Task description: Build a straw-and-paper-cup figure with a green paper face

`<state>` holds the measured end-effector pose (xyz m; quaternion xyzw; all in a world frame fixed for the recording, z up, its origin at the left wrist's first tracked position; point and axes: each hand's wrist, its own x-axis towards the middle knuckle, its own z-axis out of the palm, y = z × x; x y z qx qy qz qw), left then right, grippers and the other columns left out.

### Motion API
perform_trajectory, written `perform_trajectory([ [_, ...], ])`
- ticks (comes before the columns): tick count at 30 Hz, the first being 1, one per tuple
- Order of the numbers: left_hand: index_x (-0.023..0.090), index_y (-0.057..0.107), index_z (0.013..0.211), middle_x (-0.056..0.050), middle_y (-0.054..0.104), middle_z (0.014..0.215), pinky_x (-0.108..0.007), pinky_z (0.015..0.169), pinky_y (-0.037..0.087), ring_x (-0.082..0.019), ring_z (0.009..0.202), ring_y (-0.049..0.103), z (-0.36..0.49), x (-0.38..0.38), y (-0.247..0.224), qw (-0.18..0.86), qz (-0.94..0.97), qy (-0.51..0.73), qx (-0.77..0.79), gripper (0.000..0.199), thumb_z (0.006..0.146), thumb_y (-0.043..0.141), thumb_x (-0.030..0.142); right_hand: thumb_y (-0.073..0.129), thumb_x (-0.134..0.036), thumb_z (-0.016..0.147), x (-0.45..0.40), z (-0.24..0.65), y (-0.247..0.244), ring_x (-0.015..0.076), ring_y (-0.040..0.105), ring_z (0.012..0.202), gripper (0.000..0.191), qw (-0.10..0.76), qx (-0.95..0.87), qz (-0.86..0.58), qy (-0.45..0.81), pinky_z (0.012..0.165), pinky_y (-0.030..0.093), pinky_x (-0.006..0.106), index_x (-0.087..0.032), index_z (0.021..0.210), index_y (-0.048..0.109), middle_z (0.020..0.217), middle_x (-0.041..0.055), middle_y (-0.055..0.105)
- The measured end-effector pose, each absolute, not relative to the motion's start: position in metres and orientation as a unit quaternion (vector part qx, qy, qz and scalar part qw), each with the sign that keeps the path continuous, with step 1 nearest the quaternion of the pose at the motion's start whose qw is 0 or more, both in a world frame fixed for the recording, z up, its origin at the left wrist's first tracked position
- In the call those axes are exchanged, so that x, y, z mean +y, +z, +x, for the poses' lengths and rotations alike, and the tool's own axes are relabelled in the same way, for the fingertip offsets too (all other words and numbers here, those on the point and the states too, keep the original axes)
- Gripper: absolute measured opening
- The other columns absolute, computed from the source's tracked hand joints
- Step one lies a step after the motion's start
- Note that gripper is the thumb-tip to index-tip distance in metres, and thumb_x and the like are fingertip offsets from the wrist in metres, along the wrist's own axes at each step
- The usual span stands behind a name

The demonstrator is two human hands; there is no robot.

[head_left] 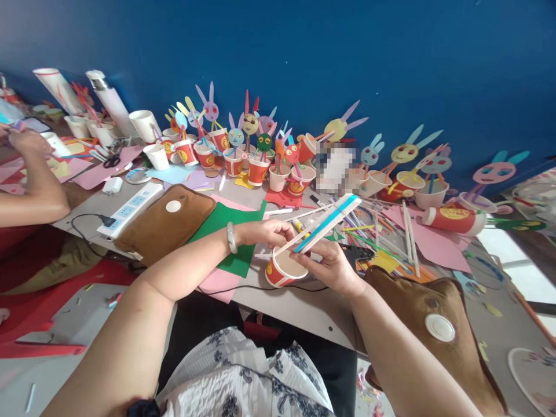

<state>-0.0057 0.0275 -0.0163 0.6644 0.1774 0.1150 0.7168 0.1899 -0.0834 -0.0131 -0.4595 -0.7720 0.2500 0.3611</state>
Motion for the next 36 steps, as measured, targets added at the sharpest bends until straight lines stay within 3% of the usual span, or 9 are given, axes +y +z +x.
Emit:
perform_trajectory([
  [5, 0.014, 0.067, 0.075, -0.002, 0.063, 0.073, -0.026, 0.065, 0.045, -0.014, 0.068, 0.058, -0.005, 0.024, -0.018, 0.665, 0.718, 0.130, 0.160, 0.029, 0.069, 0.084, 0.037, 0.068, -0.033, 0.092, -0.082, 0.187, -0.009, 0.0211, 0.071, 0.083, 0.014, 0.425, -0.795, -0.407, 0.146, 0.076, 0.056, 0.035, -0.027, 0.098, 0.079, 0.092, 0.0044, 0.078],
  [8, 0.014, 0.069, 0.081, -0.004, 0.066, 0.080, -0.027, 0.068, 0.046, -0.016, 0.073, 0.061, -0.006, 0.019, -0.010, 0.645, 0.731, 0.161, 0.153, 0.030, 0.074, 0.081, 0.041, 0.071, -0.030, 0.090, -0.082, 0.188, -0.010, 0.0197, 0.069, 0.075, 0.008, 0.460, -0.783, -0.409, 0.091, 0.072, 0.055, 0.034, -0.026, 0.089, 0.078, 0.081, 0.0033, 0.076],
  [11, 0.015, 0.071, 0.085, -0.006, 0.070, 0.086, -0.027, 0.071, 0.047, -0.018, 0.079, 0.063, -0.007, 0.015, -0.002, 0.601, 0.756, 0.204, 0.160, 0.027, 0.079, 0.077, 0.040, 0.068, -0.033, 0.091, -0.084, 0.189, -0.011, 0.0160, 0.063, 0.061, 0.014, 0.448, -0.767, -0.449, 0.093, 0.059, 0.051, 0.030, -0.025, 0.084, 0.077, 0.076, 0.0033, 0.073],
  [15, 0.014, 0.068, 0.076, -0.004, 0.068, 0.077, -0.026, 0.065, 0.045, -0.016, 0.072, 0.060, -0.008, 0.014, 0.001, 0.553, 0.771, 0.243, 0.203, 0.024, 0.079, 0.078, 0.036, 0.064, -0.040, 0.093, -0.088, 0.190, -0.013, 0.0161, 0.058, 0.056, 0.025, 0.418, -0.755, -0.491, 0.122, 0.057, 0.051, 0.030, -0.024, 0.076, 0.074, 0.066, 0.0032, 0.067],
  [18, 0.013, 0.065, 0.071, -0.006, 0.071, 0.081, -0.026, 0.068, 0.046, -0.016, 0.075, 0.061, -0.008, 0.018, -0.002, 0.583, 0.757, 0.221, 0.193, 0.028, 0.075, 0.081, 0.036, 0.062, -0.041, 0.093, -0.090, 0.190, -0.015, 0.0175, 0.062, 0.061, 0.028, 0.406, -0.748, -0.508, 0.128, 0.064, 0.053, 0.032, -0.023, 0.074, 0.072, 0.065, 0.0032, 0.066],
  [24, 0.014, 0.057, 0.064, -0.005, 0.069, 0.073, -0.023, 0.062, 0.043, -0.014, 0.069, 0.060, -0.008, 0.022, -0.007, 0.624, 0.722, 0.203, 0.219, 0.036, 0.072, 0.081, 0.040, 0.057, -0.042, 0.095, -0.092, 0.192, -0.024, 0.0159, 0.059, 0.052, 0.025, 0.398, -0.723, -0.557, 0.096, 0.054, 0.050, 0.029, -0.024, 0.084, 0.069, 0.059, 0.0013, 0.064],
  [29, 0.016, 0.048, 0.058, -0.006, 0.069, 0.075, -0.023, 0.064, 0.045, -0.015, 0.073, 0.063, -0.007, 0.015, -0.003, 0.578, 0.724, 0.286, 0.245, 0.030, 0.073, 0.072, 0.024, 0.063, -0.028, 0.093, -0.092, 0.193, -0.025, 0.0231, 0.076, 0.078, 0.009, 0.454, -0.745, -0.487, 0.041, 0.074, 0.061, 0.035, -0.026, 0.092, 0.071, 0.086, 0.0071, 0.079],
  [32, 0.017, 0.046, 0.056, -0.006, 0.068, 0.073, -0.023, 0.064, 0.045, -0.017, 0.078, 0.066, -0.006, 0.011, -0.002, 0.558, 0.721, 0.328, 0.248, 0.025, 0.071, 0.065, 0.018, 0.063, -0.022, 0.093, -0.093, 0.193, -0.022, 0.0253, 0.078, 0.090, 0.016, 0.494, -0.762, -0.418, 0.026, 0.079, 0.064, 0.038, -0.027, 0.106, 0.070, 0.098, 0.0080, 0.080],
  [36, 0.018, 0.044, 0.056, -0.007, 0.070, 0.078, -0.023, 0.065, 0.045, -0.018, 0.081, 0.068, -0.006, 0.006, -0.001, 0.515, 0.738, 0.351, 0.258, 0.022, 0.068, 0.063, 0.013, 0.063, -0.018, 0.092, -0.094, 0.192, -0.017, 0.0244, 0.078, 0.088, 0.025, 0.477, -0.801, -0.361, -0.035, 0.074, 0.064, 0.037, -0.027, 0.116, 0.068, 0.100, 0.0087, 0.080],
])
